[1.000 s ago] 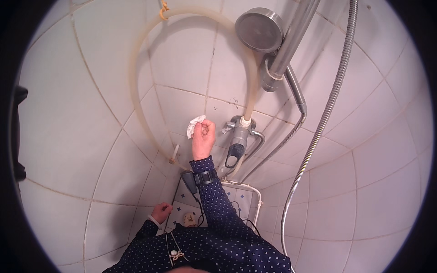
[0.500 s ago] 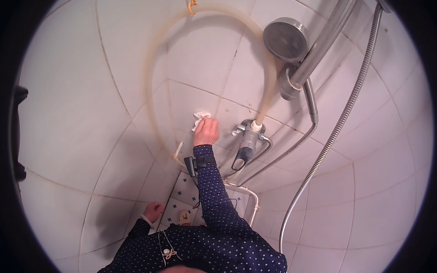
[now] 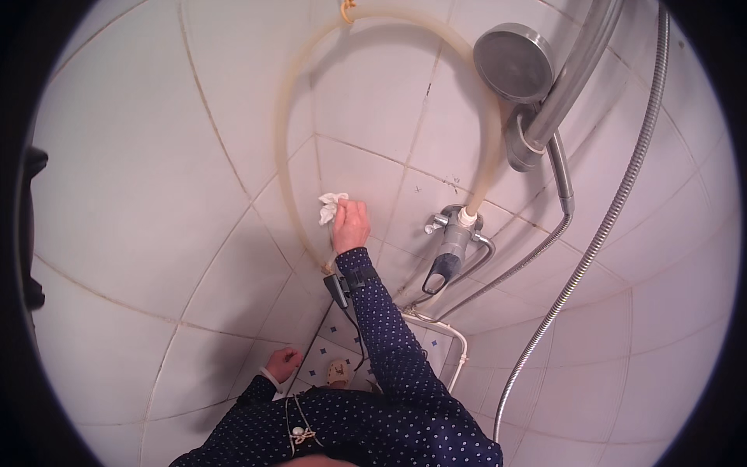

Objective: The person wipes the tiled shower walls with a white cloth, moving from upper tiles down to the lower corners and around the shower fixtures. They then leave the bathroom, hang a cloth on a hanger, and walk through the house to the front door.

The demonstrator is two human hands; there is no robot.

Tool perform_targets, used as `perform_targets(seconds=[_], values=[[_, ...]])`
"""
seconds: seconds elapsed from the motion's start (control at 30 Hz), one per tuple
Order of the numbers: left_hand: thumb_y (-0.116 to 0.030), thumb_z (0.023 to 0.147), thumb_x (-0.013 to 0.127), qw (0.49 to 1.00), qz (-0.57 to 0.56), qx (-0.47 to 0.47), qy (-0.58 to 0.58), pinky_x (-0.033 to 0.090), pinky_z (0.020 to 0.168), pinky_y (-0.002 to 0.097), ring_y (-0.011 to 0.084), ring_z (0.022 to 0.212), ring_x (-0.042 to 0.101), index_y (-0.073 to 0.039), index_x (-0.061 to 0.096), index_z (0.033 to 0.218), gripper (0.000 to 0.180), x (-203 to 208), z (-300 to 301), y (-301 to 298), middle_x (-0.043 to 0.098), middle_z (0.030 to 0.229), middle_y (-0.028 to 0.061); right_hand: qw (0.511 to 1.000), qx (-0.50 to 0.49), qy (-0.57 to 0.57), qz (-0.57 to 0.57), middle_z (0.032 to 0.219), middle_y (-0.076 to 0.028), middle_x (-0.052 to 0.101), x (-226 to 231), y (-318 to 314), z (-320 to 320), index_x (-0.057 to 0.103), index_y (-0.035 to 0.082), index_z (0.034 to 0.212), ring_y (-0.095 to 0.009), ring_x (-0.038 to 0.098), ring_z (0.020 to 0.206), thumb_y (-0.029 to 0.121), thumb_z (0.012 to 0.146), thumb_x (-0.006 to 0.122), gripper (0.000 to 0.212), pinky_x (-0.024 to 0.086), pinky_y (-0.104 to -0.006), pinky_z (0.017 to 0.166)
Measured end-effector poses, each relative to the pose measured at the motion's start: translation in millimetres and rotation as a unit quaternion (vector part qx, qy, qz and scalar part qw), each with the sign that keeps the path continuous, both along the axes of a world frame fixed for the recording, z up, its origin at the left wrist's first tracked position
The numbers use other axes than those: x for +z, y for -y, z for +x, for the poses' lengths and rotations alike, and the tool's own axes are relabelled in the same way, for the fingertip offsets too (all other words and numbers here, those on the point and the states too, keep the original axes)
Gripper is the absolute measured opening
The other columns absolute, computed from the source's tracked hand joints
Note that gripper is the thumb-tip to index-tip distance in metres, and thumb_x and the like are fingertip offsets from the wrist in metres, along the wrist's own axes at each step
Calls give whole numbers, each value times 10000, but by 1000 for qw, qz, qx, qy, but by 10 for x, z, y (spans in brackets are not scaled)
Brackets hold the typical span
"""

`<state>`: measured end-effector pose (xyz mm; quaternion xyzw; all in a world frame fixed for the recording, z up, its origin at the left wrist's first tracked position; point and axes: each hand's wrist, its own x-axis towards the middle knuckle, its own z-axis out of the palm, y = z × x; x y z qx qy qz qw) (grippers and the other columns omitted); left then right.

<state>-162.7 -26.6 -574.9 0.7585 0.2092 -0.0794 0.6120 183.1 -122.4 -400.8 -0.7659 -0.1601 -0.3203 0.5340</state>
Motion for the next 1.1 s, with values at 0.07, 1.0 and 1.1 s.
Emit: perform_targets(seconds=[0.07, 1.0, 1.1], values=[[-164, 894, 614, 999, 29, -5, -16, 483, 674, 242, 96, 700, 594, 1, 649, 906, 169, 8, -72, 15, 646, 753, 22, 995, 60, 57, 51, 835, -135, 603, 167, -225, 146, 646, 26, 884, -305, 608, 773, 52, 831, 631, 60, 494, -386, 670], [-208, 901, 626, 987, 36, 71, -137, 511, 663, 269, 120, 733, 641, 0, 679, 936, 217, 354, -602, -55, 685, 780, 72, 985, 70, 26, 154, 867, -137, 608, 658, -606, 57, 640, 32, 874, -328, 614, 765, 35, 838, 618, 42, 500, -390, 667], [-201, 906, 619, 990, 47, 53, -119, 508, 660, 261, 116, 733, 640, 0, 681, 928, 212, 374, -554, -17, 683, 783, 69, 968, 87, 125, 199, 871, -142, 607, 1337, -674, 145, 640, 29, 888, -329, 612, 758, 25, 843, 609, 55, 501, -385, 652]])
